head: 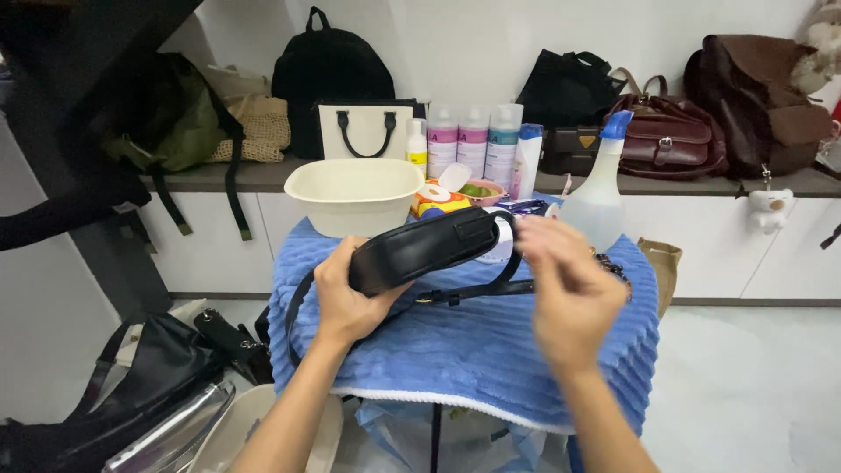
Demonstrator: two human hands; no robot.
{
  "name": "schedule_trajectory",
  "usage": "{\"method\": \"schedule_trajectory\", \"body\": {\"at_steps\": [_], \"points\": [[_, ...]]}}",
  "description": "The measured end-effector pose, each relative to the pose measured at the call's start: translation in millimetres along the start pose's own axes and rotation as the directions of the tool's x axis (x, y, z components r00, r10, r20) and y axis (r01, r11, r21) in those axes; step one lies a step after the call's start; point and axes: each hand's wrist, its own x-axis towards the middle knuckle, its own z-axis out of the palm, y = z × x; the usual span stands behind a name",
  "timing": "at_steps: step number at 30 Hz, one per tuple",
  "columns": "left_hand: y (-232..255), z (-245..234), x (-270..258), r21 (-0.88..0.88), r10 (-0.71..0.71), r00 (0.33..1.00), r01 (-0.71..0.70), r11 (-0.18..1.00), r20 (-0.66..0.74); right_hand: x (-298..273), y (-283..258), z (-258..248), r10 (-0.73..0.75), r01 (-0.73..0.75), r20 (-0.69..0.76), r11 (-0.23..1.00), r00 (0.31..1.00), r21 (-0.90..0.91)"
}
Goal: Cleaning and conditioning a small black leather bag by hand using a cleaning product.
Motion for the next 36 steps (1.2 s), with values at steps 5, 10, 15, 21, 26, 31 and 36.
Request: {"method": "schedule_trajectory", "body": {"at_steps": [5,10,15,21,26,31,36], "points": [[1.3,0.0,-0.6,0.011,0.004,1.0,-0.004,1.0,0.002,-20.1,7.5,27.5,-0.05,0.045,-0.076,0.997,0.996,-0.067],[-1.0,0.7,0.0,0.006,0.0,1.0,0.0,1.0,-0.002,-28.8,8.3,26.4,-0.145,0.124,-0.147,0.982,0.979,-0.145],[-1.1,0.9,-1.6,0.007,0.002,1.0,-0.002,1.0,0.002,-35.9,13.3,31.4,-0.234,0.273,0.144,0.88,0.961,-0.389],[-2.6,2.2,-2.3,0.02,-0.008,0.999,0.009,1.0,-0.051,-40.8,9.8,31.9,-0.222,0.337,0.267,0.769,0.938,-0.543],[-3.8,-1.8,-4.1,0.046,-0.015,0.999,0.017,0.999,-0.039,-38.9,0.1,34.4,-0.254,0.402,0.336,0.76,0.907,-0.511],[-9.5,-0.5,-6.2,0.159,0.016,0.999,-0.021,0.987,0.031,-44.1,-2.7,34.6,-0.078,0.263,0.311,0.743,0.947,-0.615],[-5.1,0.0,-4.3,0.131,0.084,0.996,-0.089,0.987,0.042,-37.6,-1.5,35.0,-0.084,0.256,0.294,0.743,0.952,-0.618]]}}
